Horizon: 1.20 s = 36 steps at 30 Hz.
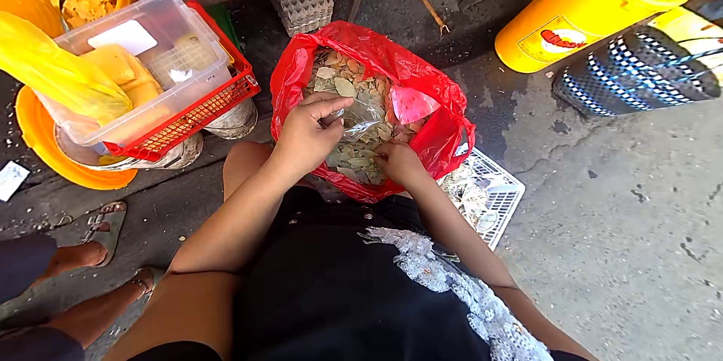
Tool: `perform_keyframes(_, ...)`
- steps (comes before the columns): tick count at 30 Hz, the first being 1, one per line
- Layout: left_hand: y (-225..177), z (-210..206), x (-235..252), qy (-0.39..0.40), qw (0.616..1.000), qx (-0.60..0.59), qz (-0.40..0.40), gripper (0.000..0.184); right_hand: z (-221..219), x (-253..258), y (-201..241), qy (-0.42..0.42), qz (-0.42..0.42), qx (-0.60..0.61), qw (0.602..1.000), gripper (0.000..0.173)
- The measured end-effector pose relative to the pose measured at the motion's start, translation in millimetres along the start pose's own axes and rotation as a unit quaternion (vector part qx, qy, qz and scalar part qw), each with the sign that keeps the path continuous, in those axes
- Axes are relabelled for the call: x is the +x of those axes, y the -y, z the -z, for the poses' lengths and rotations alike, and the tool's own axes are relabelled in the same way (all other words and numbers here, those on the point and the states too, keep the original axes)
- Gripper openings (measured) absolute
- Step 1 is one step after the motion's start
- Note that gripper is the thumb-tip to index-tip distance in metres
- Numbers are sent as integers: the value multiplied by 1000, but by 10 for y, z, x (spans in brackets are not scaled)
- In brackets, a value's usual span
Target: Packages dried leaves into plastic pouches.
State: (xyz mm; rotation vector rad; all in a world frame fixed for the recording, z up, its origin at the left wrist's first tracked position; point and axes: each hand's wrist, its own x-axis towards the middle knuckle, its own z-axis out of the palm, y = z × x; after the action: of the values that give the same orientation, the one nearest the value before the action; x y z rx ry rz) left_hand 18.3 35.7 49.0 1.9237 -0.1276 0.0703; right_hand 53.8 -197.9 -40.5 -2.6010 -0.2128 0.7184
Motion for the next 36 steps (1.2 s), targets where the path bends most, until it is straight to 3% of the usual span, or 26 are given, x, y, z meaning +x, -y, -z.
perform_keyframes(4,-8,-16,-15,19,1000,-20,-9,32,291,-206,-67,-150,89,121,977,22)
perform_keyframes(7,-20,-46,-13,50,998,-39,-4,33,445,-404,-4,-256,213,296,895,10)
perform_keyframes(9,-41,-77,-11,75,996,-52,-1,34,464,-473,136,-264,291,366,844,4)
perform_keyframes(10,-48,-98,-7,84,995,-58,-1,35,457,-480,200,-261,313,356,841,4)
perform_keyframes(14,-54,-132,17,98,994,-53,6,37,449,-450,314,-252,287,240,893,24)
perform_keyframes(19,-104,39,-44,67,996,-61,-8,35,503,-381,213,-298,277,282,869,21)
perform_keyframes(21,-111,121,-30,21,997,-58,-55,34,456,-261,147,-295,236,257,890,22)
perform_keyframes(25,-56,219,63,-41,998,13,-36,35,234,30,67,-177,149,116,966,26)
perform_keyframes(30,-35,188,50,-30,999,-1,-22,35,-108,347,70,-109,104,-37,988,30)
perform_keyframes(34,-20,184,26,-35,999,5,-32,36,68,312,24,-181,112,54,975,21)
perform_keyframes(36,-7,166,-4,-8,1000,-18,-23,36,308,146,23,-167,88,134,973,25)
